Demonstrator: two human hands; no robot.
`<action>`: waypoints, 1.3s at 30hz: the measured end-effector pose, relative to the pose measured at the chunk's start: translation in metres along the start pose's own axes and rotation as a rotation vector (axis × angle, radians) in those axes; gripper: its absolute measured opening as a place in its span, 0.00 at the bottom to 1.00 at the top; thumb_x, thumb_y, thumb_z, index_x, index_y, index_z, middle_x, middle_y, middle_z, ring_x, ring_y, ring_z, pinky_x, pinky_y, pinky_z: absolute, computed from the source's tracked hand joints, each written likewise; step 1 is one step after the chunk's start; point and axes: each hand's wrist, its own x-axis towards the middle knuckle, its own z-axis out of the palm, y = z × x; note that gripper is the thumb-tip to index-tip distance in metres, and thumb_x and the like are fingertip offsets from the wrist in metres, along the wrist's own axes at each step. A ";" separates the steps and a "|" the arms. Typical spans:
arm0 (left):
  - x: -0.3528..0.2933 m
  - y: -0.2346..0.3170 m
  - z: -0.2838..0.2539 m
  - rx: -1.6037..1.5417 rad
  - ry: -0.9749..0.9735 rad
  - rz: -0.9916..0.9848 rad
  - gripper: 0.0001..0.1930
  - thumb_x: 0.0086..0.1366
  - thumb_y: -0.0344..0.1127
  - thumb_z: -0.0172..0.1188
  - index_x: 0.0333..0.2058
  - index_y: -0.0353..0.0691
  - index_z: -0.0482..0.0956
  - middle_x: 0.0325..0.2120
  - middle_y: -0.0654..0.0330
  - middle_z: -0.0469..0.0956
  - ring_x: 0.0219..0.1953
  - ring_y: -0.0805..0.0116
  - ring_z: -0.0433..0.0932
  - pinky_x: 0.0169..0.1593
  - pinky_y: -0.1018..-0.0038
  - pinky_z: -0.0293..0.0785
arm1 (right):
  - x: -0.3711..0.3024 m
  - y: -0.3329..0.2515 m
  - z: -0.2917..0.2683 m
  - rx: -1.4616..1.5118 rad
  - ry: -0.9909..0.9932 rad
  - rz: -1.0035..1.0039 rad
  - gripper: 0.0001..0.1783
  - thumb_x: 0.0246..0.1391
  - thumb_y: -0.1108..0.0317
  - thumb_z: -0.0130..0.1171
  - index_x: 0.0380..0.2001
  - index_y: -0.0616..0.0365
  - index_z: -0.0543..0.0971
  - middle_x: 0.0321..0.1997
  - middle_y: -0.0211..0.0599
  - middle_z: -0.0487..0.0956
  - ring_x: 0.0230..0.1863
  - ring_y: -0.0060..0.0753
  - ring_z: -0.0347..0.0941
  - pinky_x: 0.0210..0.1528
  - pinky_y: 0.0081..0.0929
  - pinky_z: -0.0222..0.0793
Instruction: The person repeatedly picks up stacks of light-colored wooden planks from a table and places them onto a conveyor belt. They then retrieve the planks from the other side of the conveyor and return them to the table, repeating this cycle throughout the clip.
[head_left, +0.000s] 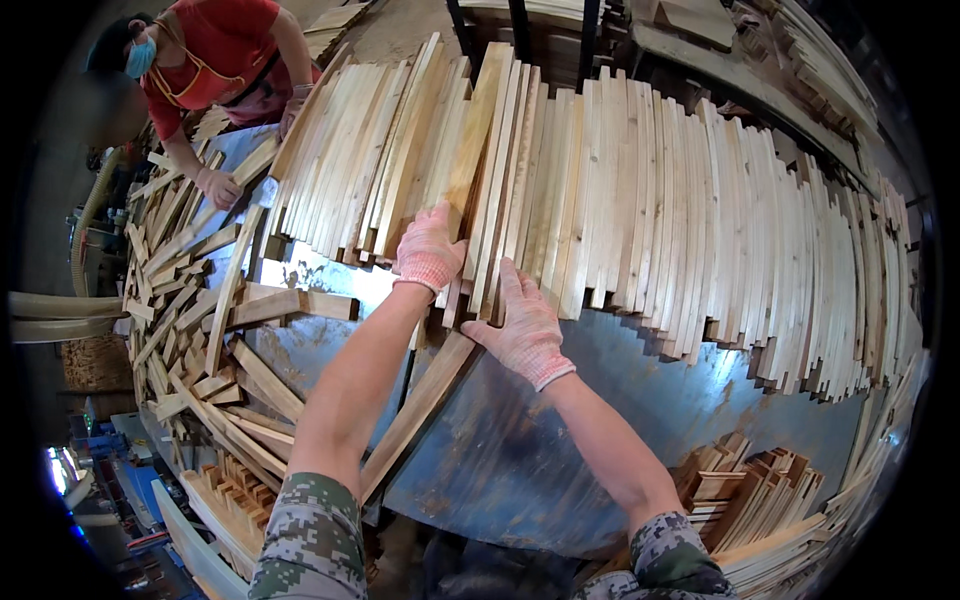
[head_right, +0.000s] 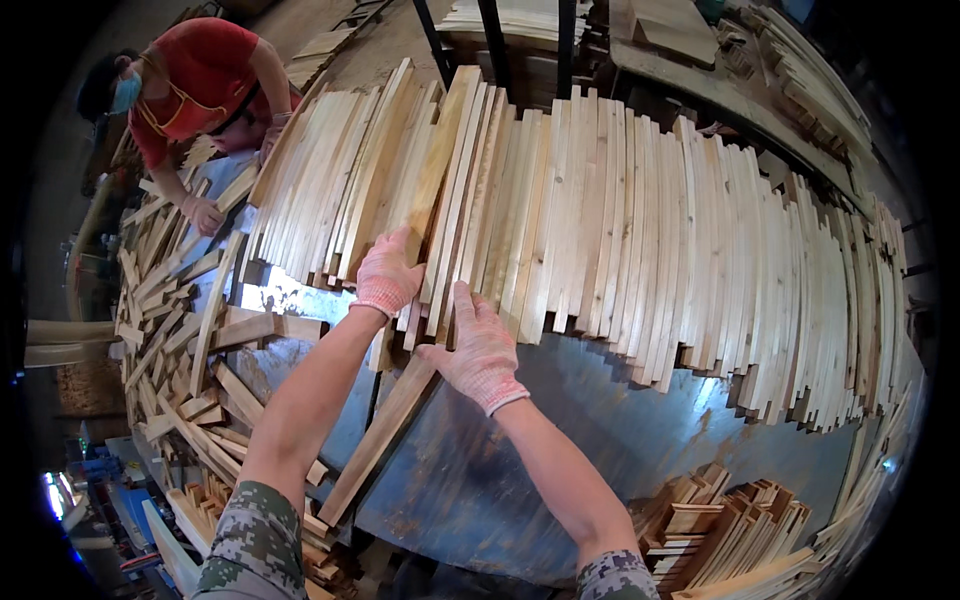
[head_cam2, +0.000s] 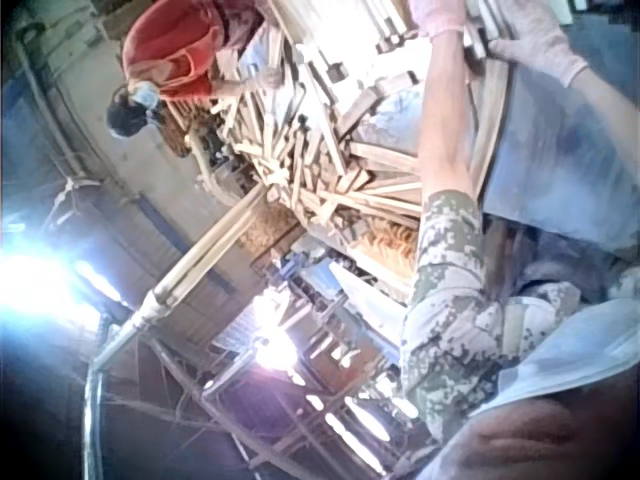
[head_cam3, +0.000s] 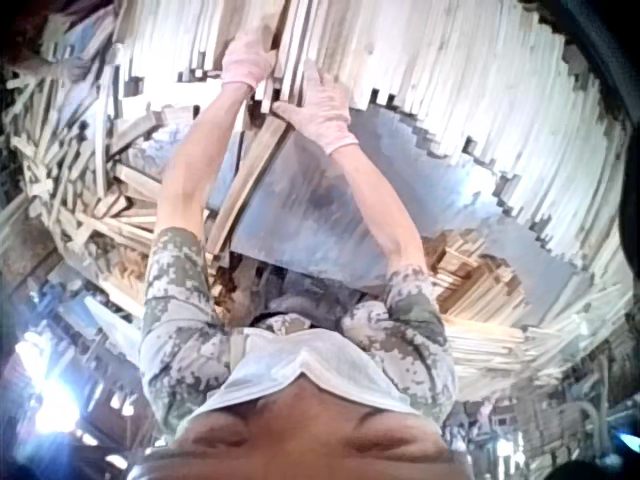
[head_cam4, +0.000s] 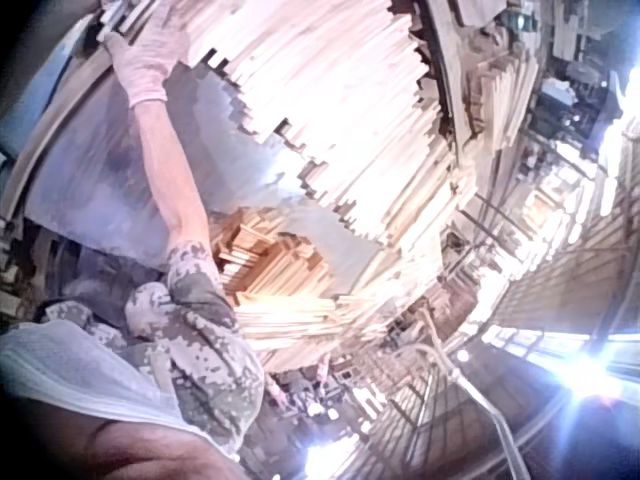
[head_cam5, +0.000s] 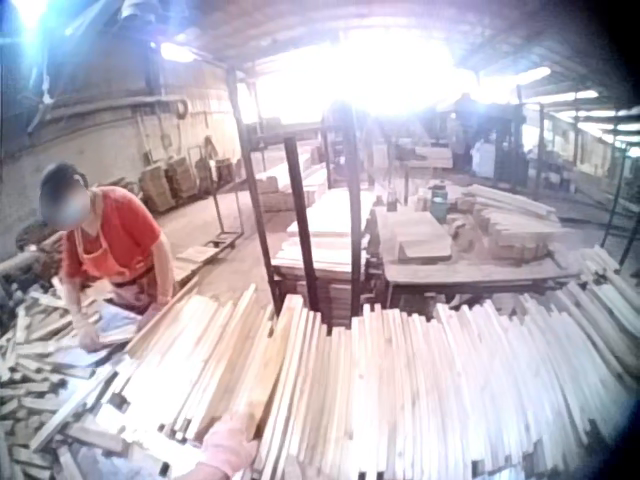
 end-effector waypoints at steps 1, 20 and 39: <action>0.001 0.001 0.002 0.013 0.003 -0.019 0.40 0.64 0.45 0.74 0.70 0.43 0.67 0.66 0.41 0.73 0.66 0.41 0.76 0.69 0.51 0.75 | 0.002 -0.003 -0.001 0.022 0.014 0.007 0.67 0.50 0.41 0.77 0.83 0.55 0.52 0.80 0.52 0.64 0.79 0.54 0.64 0.77 0.42 0.65; 0.028 -0.179 0.011 -0.355 0.562 -0.114 0.30 0.67 0.29 0.61 0.67 0.29 0.74 0.60 0.40 0.80 0.62 0.50 0.80 0.68 0.62 0.75 | 0.085 -0.043 -0.009 -0.034 0.055 0.174 0.65 0.57 0.35 0.68 0.85 0.50 0.46 0.87 0.61 0.45 0.85 0.62 0.48 0.84 0.54 0.43; -0.123 -0.089 -0.051 -0.864 0.288 -0.143 0.10 0.66 0.38 0.65 0.35 0.35 0.83 0.25 0.60 0.81 0.27 0.74 0.78 0.30 0.74 0.78 | 0.075 -0.051 -0.058 0.268 0.067 0.385 0.67 0.49 0.53 0.74 0.84 0.52 0.45 0.83 0.67 0.54 0.82 0.67 0.55 0.80 0.49 0.58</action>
